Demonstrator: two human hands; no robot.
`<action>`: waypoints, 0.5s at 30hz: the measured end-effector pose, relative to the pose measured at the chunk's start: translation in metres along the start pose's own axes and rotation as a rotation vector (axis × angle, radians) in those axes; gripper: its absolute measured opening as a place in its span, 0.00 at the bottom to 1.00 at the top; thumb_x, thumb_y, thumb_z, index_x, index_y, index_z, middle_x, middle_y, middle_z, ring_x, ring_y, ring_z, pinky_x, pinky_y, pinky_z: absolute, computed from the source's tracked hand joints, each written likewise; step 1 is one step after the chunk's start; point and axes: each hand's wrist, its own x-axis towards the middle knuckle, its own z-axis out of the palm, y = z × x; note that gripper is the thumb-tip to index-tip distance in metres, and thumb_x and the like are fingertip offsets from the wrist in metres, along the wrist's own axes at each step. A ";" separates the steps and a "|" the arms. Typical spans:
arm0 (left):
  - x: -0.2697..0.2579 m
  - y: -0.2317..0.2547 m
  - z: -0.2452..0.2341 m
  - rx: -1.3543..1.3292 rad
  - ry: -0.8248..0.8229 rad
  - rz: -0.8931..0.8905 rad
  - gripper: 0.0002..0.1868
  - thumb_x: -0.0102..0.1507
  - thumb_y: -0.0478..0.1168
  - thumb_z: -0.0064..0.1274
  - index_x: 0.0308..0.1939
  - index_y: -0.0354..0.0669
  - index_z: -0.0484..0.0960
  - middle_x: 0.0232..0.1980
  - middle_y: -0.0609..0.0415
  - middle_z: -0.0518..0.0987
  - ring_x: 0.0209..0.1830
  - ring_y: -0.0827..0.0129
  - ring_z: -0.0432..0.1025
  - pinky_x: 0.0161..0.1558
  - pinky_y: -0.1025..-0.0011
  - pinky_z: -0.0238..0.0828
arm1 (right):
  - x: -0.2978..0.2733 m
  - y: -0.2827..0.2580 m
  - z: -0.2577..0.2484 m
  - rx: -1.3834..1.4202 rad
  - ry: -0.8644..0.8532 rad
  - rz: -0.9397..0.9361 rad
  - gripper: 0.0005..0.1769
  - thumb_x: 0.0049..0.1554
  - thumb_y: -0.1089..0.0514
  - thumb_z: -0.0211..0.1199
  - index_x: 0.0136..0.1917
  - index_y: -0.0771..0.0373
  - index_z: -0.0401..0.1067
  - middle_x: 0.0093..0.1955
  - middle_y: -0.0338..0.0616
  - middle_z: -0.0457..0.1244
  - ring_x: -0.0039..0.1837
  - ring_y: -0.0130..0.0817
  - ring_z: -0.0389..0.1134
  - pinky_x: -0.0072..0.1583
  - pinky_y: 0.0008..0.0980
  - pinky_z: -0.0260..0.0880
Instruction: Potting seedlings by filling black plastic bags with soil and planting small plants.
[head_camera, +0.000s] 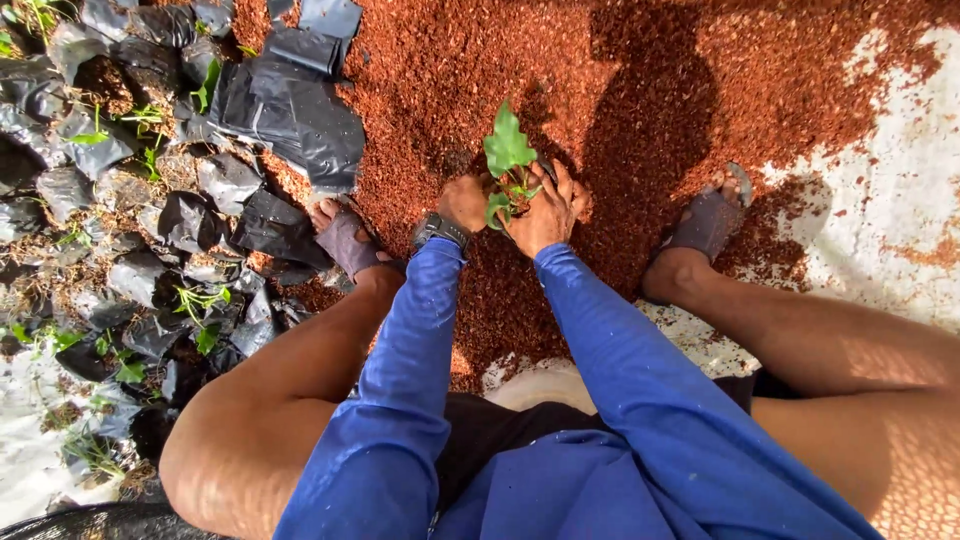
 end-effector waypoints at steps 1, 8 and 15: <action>0.000 0.007 0.002 0.029 -0.011 -0.133 0.21 0.69 0.55 0.48 0.44 0.46 0.89 0.32 0.39 0.84 0.40 0.41 0.80 0.40 0.48 0.80 | -0.004 0.000 0.001 -0.015 0.030 -0.016 0.35 0.53 0.29 0.66 0.66 0.50 0.70 0.71 0.40 0.65 0.81 0.42 0.45 0.71 0.54 0.37; -0.015 0.042 -0.011 -0.026 0.005 -0.388 0.25 0.61 0.41 0.62 0.64 0.53 0.80 0.47 0.36 0.85 0.49 0.45 0.80 0.53 0.55 0.79 | -0.003 0.060 0.042 0.315 0.186 -0.210 0.31 0.55 0.39 0.70 0.71 0.34 0.70 0.72 0.34 0.63 0.80 0.46 0.49 0.70 0.56 0.42; 0.004 -0.032 0.034 -0.045 -0.072 -0.572 0.28 0.52 0.49 0.69 0.56 0.55 0.84 0.52 0.44 0.84 0.58 0.52 0.77 0.61 0.59 0.73 | -0.002 0.065 0.059 0.293 0.216 -0.307 0.26 0.54 0.40 0.63 0.68 0.27 0.72 0.74 0.19 0.62 0.81 0.42 0.50 0.70 0.49 0.42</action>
